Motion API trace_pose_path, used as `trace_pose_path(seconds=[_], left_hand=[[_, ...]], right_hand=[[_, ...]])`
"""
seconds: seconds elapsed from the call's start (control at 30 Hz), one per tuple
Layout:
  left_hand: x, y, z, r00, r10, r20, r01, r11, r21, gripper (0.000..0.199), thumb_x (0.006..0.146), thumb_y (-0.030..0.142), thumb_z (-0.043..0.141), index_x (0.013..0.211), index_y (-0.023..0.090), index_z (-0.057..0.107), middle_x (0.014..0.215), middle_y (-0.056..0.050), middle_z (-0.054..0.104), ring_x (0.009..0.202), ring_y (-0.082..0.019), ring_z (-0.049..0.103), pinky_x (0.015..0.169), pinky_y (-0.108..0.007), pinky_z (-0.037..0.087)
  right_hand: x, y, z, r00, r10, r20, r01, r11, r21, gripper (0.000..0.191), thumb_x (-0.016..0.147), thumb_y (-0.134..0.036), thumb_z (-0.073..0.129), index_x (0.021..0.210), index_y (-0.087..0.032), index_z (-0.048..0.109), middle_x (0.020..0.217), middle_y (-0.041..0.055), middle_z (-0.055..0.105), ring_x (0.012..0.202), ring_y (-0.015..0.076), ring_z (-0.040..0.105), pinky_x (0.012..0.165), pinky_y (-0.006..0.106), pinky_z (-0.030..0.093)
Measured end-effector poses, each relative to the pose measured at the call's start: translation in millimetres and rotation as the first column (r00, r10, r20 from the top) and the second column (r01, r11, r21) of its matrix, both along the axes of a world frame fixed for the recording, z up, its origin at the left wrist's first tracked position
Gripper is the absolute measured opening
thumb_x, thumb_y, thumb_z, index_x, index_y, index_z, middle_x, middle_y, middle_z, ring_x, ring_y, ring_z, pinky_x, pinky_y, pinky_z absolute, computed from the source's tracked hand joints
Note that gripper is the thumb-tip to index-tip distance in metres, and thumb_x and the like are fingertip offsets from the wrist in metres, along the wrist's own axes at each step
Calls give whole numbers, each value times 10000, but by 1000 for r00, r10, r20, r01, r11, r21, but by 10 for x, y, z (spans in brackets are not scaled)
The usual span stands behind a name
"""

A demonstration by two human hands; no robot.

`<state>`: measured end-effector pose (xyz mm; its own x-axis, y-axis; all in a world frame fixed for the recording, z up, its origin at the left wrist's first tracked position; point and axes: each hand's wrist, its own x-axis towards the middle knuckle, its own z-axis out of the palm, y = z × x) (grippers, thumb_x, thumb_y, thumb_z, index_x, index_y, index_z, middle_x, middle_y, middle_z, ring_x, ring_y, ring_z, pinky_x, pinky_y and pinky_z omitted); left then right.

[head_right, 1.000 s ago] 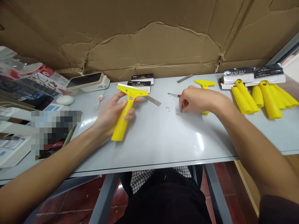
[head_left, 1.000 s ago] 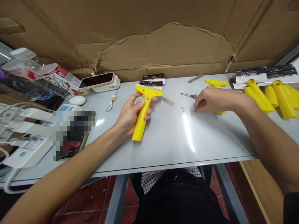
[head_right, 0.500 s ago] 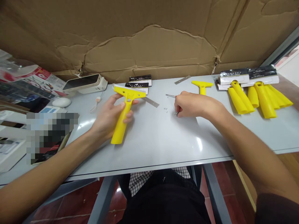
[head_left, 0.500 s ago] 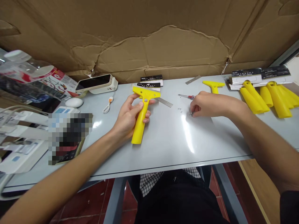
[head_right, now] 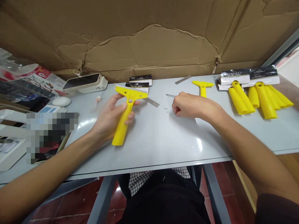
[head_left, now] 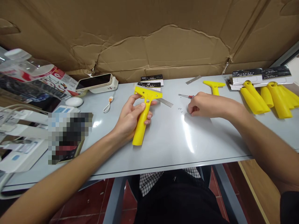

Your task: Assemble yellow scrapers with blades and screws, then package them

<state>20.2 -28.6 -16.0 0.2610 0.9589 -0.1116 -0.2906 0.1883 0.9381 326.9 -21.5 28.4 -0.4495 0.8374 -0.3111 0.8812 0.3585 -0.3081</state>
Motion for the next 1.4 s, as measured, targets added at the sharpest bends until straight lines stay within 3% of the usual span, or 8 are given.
trace_pose_path(seconds=[0.1,0.2,0.4,0.5,0.67,0.9,1.4], left_hand=[[2,-11,8,1000,-13,-4,13,1000,2,347,975,195,704,1259,277,523,1222,-109,786,588,-99,649,467,-209,489],[17,-28,11,1000,-24,-11,24,1000,14,371,964,209,725,1259,276,512,1198,-111,795,580,-102,645,468,-211,487],[101,-156,-14,996,-91,-2,91,996,-17,396,964,231,733,1283,261,500,1211,-128,788,578,-103,635,456,-210,473],[137,-245,-31,987,-161,17,162,985,-60,399,973,259,740,1294,258,502,1239,-131,771,583,-93,625,453,-204,465],[163,-321,-57,953,-295,68,301,944,-132,378,1000,283,718,1304,270,495,1207,-121,765,571,-84,621,448,-194,449],[170,-345,-75,915,-393,91,401,911,-94,377,1008,310,713,1296,271,472,1179,-118,780,538,-86,613,432,-209,439],[184,-368,-80,915,-402,41,404,914,-48,354,1019,334,700,1259,265,449,1139,-113,776,521,-73,596,451,-214,443]], right_hand=[[27,5,-65,992,-32,-125,38,998,47,116,807,-252,771,692,-268,779,681,13,544,602,153,477,633,355,348],[65,33,-100,968,-15,-252,39,995,91,113,798,-272,813,689,-283,786,663,24,590,638,182,517,646,367,377],[-13,61,-4,906,143,-398,-43,967,251,107,878,-290,733,861,-271,837,893,46,762,778,206,636,736,373,445],[-142,33,-30,801,156,-578,40,950,310,114,895,-341,768,910,-262,848,974,58,752,860,217,652,749,373,459],[-361,-3,-251,600,126,-790,107,966,236,151,876,-399,825,926,-259,852,1115,78,716,989,236,647,841,410,504],[-484,-24,-378,521,47,-852,145,979,143,174,879,-424,837,947,-266,865,1197,86,687,1010,219,640,846,399,529],[-603,-106,-393,481,18,-877,157,982,106,143,872,-382,833,915,-246,850,1146,77,687,965,194,645,739,341,501]])
